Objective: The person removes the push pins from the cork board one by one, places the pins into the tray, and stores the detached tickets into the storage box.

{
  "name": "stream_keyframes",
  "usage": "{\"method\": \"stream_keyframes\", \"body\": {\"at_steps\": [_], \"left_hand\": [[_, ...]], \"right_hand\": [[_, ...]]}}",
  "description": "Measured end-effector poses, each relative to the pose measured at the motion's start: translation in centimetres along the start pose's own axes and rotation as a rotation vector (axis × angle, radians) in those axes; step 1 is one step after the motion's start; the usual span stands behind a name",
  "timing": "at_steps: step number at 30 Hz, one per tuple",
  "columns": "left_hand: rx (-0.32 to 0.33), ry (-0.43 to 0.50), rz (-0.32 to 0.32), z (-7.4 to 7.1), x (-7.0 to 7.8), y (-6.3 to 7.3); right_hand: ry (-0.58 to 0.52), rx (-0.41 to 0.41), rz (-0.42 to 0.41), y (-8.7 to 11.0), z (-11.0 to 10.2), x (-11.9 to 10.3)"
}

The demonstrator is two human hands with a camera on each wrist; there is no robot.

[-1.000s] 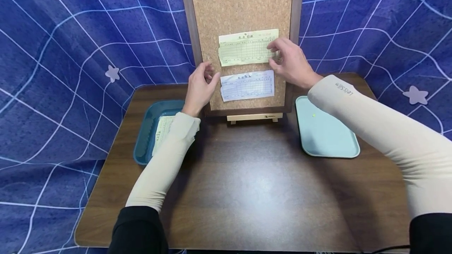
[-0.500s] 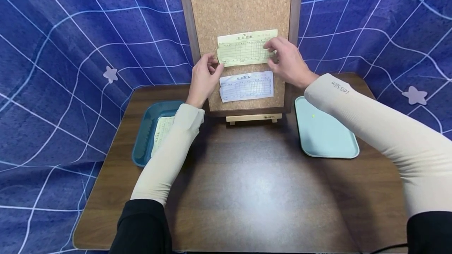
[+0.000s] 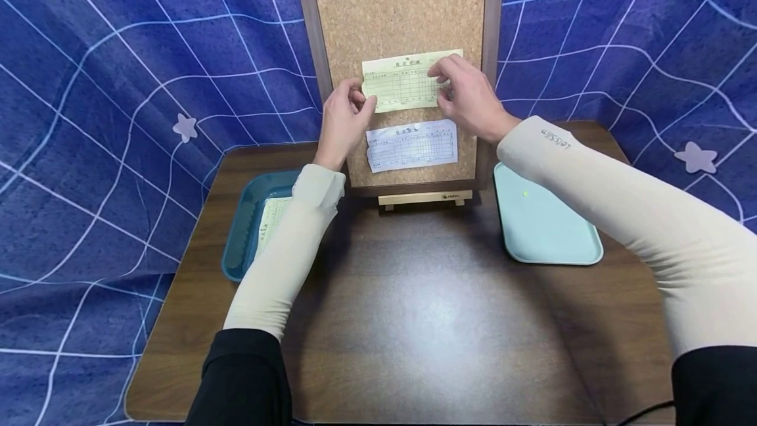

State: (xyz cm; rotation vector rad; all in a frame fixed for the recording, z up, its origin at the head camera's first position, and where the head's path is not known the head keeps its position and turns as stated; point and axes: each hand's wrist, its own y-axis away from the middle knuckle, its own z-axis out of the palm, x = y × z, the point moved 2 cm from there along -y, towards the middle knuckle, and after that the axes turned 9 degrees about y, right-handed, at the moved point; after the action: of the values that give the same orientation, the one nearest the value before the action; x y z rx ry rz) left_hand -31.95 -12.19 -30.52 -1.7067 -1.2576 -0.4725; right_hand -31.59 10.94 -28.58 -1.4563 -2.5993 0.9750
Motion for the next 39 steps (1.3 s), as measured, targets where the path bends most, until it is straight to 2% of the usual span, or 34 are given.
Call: {"method": "stream_keyframes", "body": {"at_steps": [4, 9, 17, 21, 31, 39], "left_hand": [[-0.013, -0.007, 0.020, -0.2, 0.0, -0.4], [0.000, -0.023, 0.034, -0.5, 0.2, -0.9], [-0.004, -0.026, -0.005, -0.4, 0.9, -1.8], [0.000, -0.038, -0.004, -0.4, 1.3, -2.1], [0.000, -0.085, 0.029, -0.6, 2.0, -2.2], [0.004, -0.116, 0.051, -0.3, 2.7, -2.5]], "right_hand": [[0.000, 0.018, -0.025, -0.3, 0.0, -0.3], [0.002, 0.029, -0.047, -0.8, 0.0, -0.6], [0.023, 0.010, -0.060, -2.0, 0.0, -0.8], [0.022, 0.013, -0.066, -2.7, -0.1, -1.1], [0.064, -0.014, 0.020, -4.1, -0.5, -1.5], [0.075, 0.011, 0.026, -5.0, -0.4, -1.9]]}}
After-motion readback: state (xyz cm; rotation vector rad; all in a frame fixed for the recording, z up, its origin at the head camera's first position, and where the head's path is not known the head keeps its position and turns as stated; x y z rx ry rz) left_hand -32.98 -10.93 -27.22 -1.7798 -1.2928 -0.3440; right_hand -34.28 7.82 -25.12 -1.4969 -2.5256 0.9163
